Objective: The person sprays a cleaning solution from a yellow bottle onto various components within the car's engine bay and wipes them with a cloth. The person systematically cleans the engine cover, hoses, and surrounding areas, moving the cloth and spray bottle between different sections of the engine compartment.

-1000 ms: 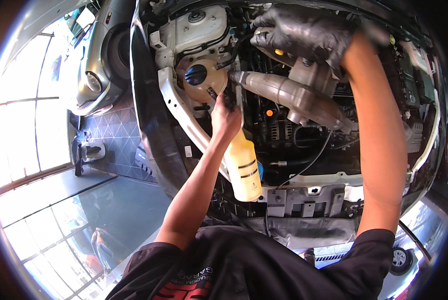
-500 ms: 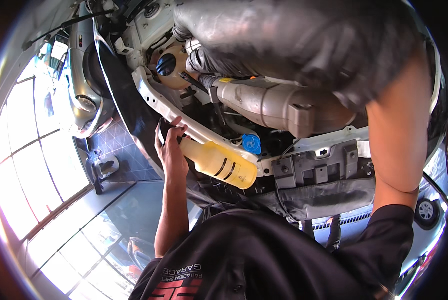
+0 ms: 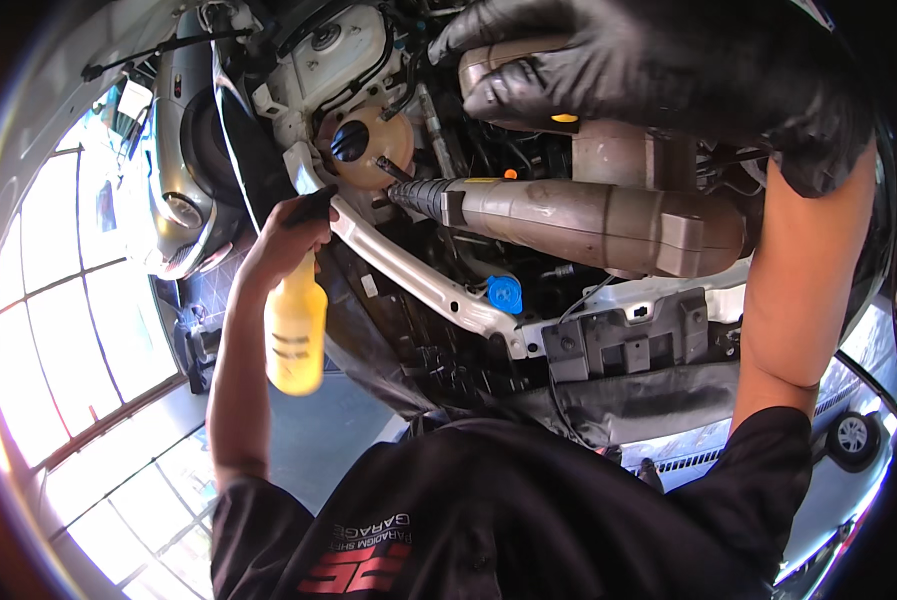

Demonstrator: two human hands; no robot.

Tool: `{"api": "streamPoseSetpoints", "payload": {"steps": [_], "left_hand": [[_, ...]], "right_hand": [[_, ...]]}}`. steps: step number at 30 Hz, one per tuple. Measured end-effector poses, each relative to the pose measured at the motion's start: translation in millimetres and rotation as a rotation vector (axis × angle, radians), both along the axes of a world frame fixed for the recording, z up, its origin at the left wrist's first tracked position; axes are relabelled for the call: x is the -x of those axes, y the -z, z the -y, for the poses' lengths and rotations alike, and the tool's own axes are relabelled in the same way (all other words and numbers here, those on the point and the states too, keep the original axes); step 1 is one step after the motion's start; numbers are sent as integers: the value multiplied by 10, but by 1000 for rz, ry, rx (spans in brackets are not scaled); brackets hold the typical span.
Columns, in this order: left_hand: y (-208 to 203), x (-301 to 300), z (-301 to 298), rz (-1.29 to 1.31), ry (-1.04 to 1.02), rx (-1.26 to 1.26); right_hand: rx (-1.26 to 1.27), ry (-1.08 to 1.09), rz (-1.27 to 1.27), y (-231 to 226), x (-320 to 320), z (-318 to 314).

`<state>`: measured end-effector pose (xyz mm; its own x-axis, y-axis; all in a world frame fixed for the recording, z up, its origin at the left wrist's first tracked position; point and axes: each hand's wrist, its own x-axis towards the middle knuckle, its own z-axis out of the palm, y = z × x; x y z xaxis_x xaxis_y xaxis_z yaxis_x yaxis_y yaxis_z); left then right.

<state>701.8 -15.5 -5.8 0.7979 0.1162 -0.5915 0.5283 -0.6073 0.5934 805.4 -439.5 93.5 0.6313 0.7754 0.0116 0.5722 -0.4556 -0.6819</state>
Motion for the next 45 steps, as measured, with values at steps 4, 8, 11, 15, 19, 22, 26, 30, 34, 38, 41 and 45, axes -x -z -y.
{"api": "streamPoseSetpoints", "payload": {"steps": [4, 8, 11, 15, 19, 22, 26, 30, 34, 38, 41, 45], "left_hand": [[515, -287, -258, -159, 275, -395], [795, -289, -528, -260, 514, -603], [759, -474, -29, -237, 736, -623], [1090, -508, -277, -223, 1261, -771], [837, -532, -13, -288, 822, -684], [669, -519, 7, -329, 994, -735], [821, -631, -173, -182, 1528, -751], [1164, -383, -637, -26, 874, -582], [913, -297, -321, -30, 1257, -685], [571, 79, -322, -38, 735, -551], [489, 691, -603, 342, 529, -566], [93, 1426, -567, 111, 154, -168]], "right_hand": [[163, -86, 74, -289, 23, -461], [480, -191, -17, -323, 33, -1338], [559, -225, 16, -7, -168, -1557], [511, -262, 71, 392, -237, -2017], [466, -210, 80, 746, -184, -2179], [426, -173, 92, 873, -126, -2326], [406, -92, 108, 960, -6, -2334], [428, -6, 31, 632, 337, -2292], [415, 104, -172, 672, 559, -2087], [285, 144, 23, 909, 952, -1536], [249, 254, -37, 280, 1701, -1134], [267, 423, -207, -481, 2625, -757]]}}
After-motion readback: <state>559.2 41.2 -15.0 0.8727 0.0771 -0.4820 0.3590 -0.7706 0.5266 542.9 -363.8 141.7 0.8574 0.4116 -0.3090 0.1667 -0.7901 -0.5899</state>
